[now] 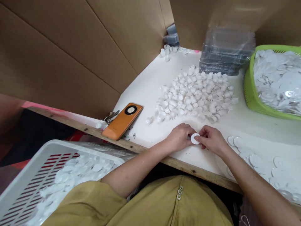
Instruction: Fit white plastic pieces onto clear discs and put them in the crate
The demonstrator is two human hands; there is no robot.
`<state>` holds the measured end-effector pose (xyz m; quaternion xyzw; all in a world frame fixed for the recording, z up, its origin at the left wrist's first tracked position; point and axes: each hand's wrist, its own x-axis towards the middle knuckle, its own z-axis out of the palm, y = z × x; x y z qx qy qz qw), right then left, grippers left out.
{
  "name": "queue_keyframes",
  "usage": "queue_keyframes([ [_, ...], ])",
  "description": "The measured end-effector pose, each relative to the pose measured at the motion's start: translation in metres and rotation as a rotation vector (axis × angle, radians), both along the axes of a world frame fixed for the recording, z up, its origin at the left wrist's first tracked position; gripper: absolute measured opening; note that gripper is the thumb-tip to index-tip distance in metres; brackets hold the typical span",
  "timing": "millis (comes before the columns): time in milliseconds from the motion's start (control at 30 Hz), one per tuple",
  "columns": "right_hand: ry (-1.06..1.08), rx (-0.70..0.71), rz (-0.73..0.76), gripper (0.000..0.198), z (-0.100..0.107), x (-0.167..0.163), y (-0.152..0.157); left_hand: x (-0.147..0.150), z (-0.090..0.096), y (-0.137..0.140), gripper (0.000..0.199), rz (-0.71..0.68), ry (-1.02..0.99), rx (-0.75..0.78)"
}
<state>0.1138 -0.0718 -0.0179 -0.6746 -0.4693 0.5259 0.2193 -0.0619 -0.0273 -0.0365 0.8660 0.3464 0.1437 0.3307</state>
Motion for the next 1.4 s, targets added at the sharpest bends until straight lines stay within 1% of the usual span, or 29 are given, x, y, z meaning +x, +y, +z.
queue_keyframes([
  [67,0.010,-0.031,-0.011,0.026,0.003,-0.002,0.001,-0.002,0.006,0.001,0.025,-0.013,-0.002,-0.031],
  [167,0.004,-0.082,-0.003,0.027,0.007,-0.003,0.005,-0.006,0.017,0.004,0.025,-0.068,-0.024,-0.128],
  [267,0.016,-0.131,0.026,0.028,0.010,-0.003,0.010,-0.006,0.023,0.007,0.027,-0.031,0.023,-0.200],
  [367,0.030,-0.173,0.025,0.028,0.011,-0.002,0.014,-0.002,0.025,0.009,0.029,0.016,0.123,-0.180],
  [467,0.047,-0.220,0.023,0.026,0.011,-0.002,0.017,0.002,0.025,0.014,0.027,-0.043,0.194,-0.142],
  [533,0.063,-0.256,0.028,0.025,0.011,-0.002,0.019,0.005,0.025,0.018,0.028,-0.081,0.226,-0.144],
  [600,0.074,-0.272,0.026,0.026,0.011,-0.002,0.020,0.007,0.024,0.023,0.031,-0.092,0.247,-0.166],
  [667,0.086,-0.258,0.019,0.028,0.011,-0.001,0.020,0.009,0.023,0.025,0.031,-0.090,0.256,-0.175],
  [767,0.115,-0.184,0.011,0.032,0.010,-0.001,0.013,0.006,0.021,0.022,0.027,-0.082,0.195,-0.174],
  [800,0.124,-0.137,0.011,0.033,0.009,-0.001,0.010,0.003,0.020,0.019,0.027,-0.067,0.143,-0.173],
  [867,0.148,0.010,0.009,0.033,0.007,-0.001,-0.001,-0.003,0.018,0.010,0.030,-0.016,-0.009,-0.188],
  [900,0.159,0.101,0.006,0.032,0.006,-0.002,-0.006,-0.006,0.016,0.005,0.032,0.014,-0.103,-0.223],
  [967,0.163,0.274,0.012,0.029,0.004,-0.004,-0.016,-0.012,0.014,-0.004,0.035,0.064,-0.292,-0.360],
  [1033,0.135,0.394,0.022,0.025,0.003,-0.007,-0.023,-0.015,0.013,-0.009,0.034,0.093,-0.436,-0.497],
  [1067,0.114,0.440,0.015,0.024,0.002,-0.008,-0.024,-0.016,0.013,-0.010,0.033,0.103,-0.485,-0.531],
  [1133,0.082,0.515,-0.033,0.025,0.002,-0.011,-0.025,-0.016,0.014,-0.011,0.033,0.118,-0.543,-0.517],
  [1200,0.088,0.554,-0.077,0.031,0.000,-0.012,-0.024,-0.016,0.015,-0.011,0.033,0.132,-0.558,-0.456],
  [1267,0.129,0.555,-0.088,0.033,-0.002,-0.013,-0.024,-0.016,0.015,-0.011,0.032,0.141,-0.532,-0.388],
  [1400,0.161,0.552,-0.110,0.030,-0.004,-0.013,-0.024,-0.015,0.014,-0.013,0.034,0.158,-0.439,-0.289],
])
